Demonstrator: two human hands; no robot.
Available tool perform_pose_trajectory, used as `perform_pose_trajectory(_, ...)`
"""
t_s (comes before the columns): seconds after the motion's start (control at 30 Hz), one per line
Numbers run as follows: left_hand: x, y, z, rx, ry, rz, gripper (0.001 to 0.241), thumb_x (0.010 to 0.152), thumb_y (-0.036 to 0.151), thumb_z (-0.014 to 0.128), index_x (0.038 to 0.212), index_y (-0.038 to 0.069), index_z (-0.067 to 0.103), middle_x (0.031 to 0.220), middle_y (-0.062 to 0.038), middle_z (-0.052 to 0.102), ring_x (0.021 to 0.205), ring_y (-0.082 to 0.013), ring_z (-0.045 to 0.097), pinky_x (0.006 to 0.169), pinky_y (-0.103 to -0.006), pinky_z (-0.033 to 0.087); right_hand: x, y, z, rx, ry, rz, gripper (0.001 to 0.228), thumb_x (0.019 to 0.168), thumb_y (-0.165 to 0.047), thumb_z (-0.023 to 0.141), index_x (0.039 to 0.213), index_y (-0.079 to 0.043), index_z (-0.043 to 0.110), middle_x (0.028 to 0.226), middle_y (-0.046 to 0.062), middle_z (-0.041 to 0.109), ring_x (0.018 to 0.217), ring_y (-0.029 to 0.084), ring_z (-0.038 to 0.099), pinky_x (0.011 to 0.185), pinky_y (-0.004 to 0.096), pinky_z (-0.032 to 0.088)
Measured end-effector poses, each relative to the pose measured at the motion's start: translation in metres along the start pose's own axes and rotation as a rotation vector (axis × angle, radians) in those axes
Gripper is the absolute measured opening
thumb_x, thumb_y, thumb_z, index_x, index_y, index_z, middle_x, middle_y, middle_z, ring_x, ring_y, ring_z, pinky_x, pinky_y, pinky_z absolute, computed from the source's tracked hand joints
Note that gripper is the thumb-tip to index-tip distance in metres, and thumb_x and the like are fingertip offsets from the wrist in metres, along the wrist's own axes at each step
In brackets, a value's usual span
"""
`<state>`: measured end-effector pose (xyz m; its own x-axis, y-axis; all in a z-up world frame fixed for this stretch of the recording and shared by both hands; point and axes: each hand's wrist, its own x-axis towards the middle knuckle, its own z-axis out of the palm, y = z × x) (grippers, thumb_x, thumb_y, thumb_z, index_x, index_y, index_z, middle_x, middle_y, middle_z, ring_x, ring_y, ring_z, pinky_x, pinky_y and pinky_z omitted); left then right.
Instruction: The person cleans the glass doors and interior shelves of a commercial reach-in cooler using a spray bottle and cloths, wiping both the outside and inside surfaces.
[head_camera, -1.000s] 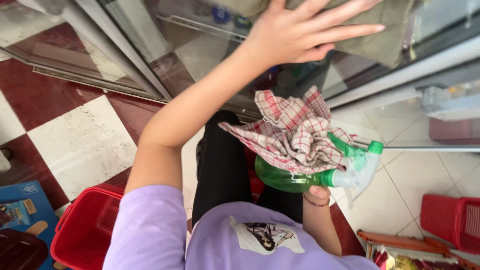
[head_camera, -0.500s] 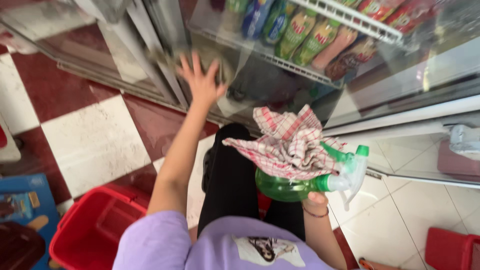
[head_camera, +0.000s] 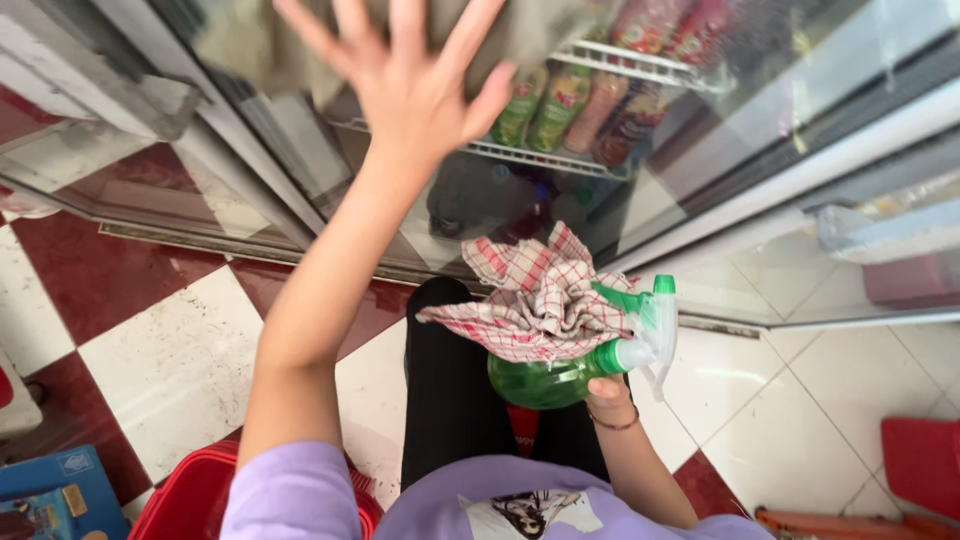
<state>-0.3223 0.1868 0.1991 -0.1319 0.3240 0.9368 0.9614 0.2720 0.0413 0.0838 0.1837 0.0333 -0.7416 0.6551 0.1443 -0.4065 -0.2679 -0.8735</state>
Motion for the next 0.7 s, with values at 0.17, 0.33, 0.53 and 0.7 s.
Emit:
perform_pose_trajectory(0.17,0.03,0.07,0.024,-0.091,-0.172,-0.021,0.046,0.1,0.058,0.055,0.142,0.04,0.065,0.139,-0.008,0.049,0.135,-0.0426,0.038,0.108,-0.0892,0.004,-0.035,0.003,-0.033,0.043,0.077,-0.095,0.117,0.068,-0.031,0.079,0.163,-0.002,0.02,0.163,0.02,0.033,0.152,0.038,0.036,0.126,0.052,0.033)
perform_pose_trajectory(0.33,-0.131,0.096,0.061,0.058,-0.155,0.281,0.056,0.104,0.056,0.058,0.16,0.056,0.048,0.16,0.001,0.044,0.146,-0.0393,0.034,0.111,-0.0833,0.002,-0.091,0.009,-0.099,0.138,0.135,-0.12,0.103,0.071,-0.024,0.075,0.161,0.0,0.029,0.158,0.022,0.041,0.144,0.039,0.045,0.12,0.052,0.039)
perform_pose_trajectory(0.53,-0.259,0.1,0.07,0.113,-0.696,0.431,0.071,0.101,0.049,0.063,0.163,0.065,0.032,0.134,0.018,0.058,0.137,-0.0193,0.048,0.105,-0.0799,0.023,-0.146,0.014,-0.181,0.245,0.04,-0.201,0.076,0.083,-0.019,0.065,0.152,0.006,0.044,0.135,0.029,0.064,0.122,0.042,0.064,0.112,0.054,0.049)
perform_pose_trajectory(0.7,-0.103,0.136,0.073,-0.002,-0.327,0.413,0.06,0.106,0.056,0.055,0.163,0.056,0.036,0.163,0.003,0.05,0.147,-0.0381,0.043,0.109,-0.0762,0.008,-0.146,-0.009,-0.17,0.229,0.134,-0.199,0.083,0.082,-0.021,0.065,0.156,0.005,0.04,0.143,0.028,0.06,0.129,0.041,0.06,0.114,0.053,0.047)
